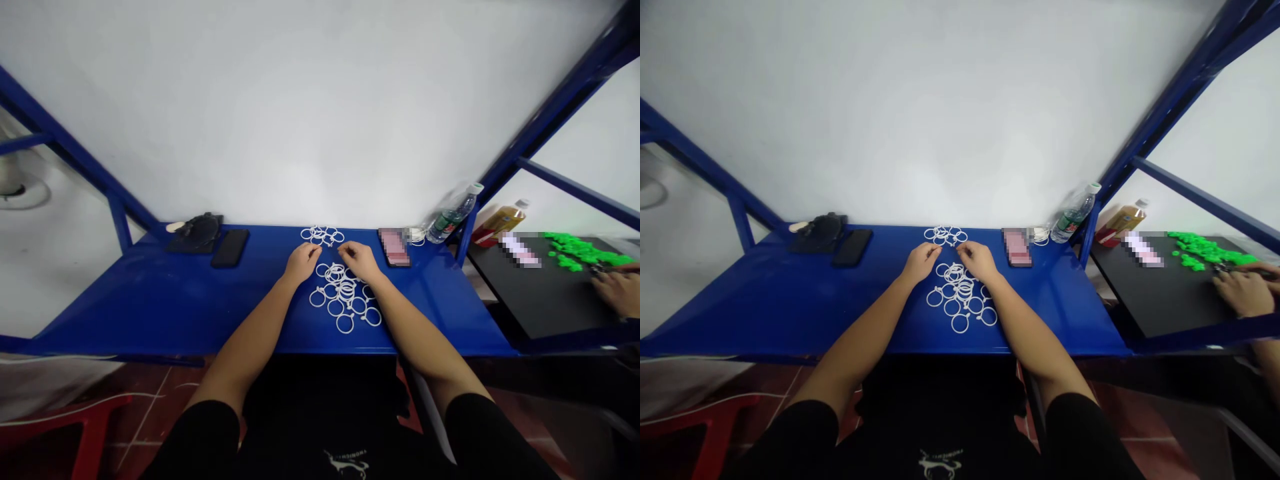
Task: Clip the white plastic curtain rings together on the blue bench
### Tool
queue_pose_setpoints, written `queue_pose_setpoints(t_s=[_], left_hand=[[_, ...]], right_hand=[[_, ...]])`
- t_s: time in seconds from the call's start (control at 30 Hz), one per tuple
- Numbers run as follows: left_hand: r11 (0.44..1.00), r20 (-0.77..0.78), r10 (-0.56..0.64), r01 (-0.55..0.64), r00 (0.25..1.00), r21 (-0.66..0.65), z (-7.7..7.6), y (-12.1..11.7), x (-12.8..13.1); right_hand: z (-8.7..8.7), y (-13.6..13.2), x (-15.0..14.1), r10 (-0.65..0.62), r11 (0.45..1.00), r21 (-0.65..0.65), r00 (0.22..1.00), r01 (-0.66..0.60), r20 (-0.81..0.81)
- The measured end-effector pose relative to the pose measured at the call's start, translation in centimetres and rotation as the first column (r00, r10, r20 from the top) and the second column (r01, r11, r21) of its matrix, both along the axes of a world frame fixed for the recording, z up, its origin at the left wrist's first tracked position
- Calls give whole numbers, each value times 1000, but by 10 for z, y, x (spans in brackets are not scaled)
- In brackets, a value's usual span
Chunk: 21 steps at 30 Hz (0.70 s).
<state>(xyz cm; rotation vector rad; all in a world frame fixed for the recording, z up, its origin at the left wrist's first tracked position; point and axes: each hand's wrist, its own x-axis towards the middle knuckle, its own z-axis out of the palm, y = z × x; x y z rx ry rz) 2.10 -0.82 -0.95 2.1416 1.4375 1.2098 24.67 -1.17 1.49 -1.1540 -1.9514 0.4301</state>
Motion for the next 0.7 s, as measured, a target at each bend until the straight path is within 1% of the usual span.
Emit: queue_pose_setpoints(t_s=[0.1,0.2,0.3,0.4,0.5,0.6,0.7], left_hand=[[996,-28,-60,58,998,-63,-2,1,3],[987,-88,-141,134,986,-84,-2,-3,9],[978,-135,-196,184,971,-97,1,-8,12],[960,-142,-267,251,953,-123,6,-13,13],[954,-138,-286,269,948,-134,9,-15,12],[975,-111,-216,208,970,-74,10,-14,12],[990,-30,-134,135,990,30,11,-13,14]], right_hand=[[4,17,0,-40,999,-30,998,42,48],[6,41,-3,6,999,-50,975,6,220],[2,61,-8,28,997,-78,927,1,373],[-4,68,-10,16,994,-107,901,34,434],[-6,63,-5,28,992,-124,929,20,369],[-2,45,3,46,995,-97,977,-26,209],[5,18,5,87,993,-78,996,-86,19]])
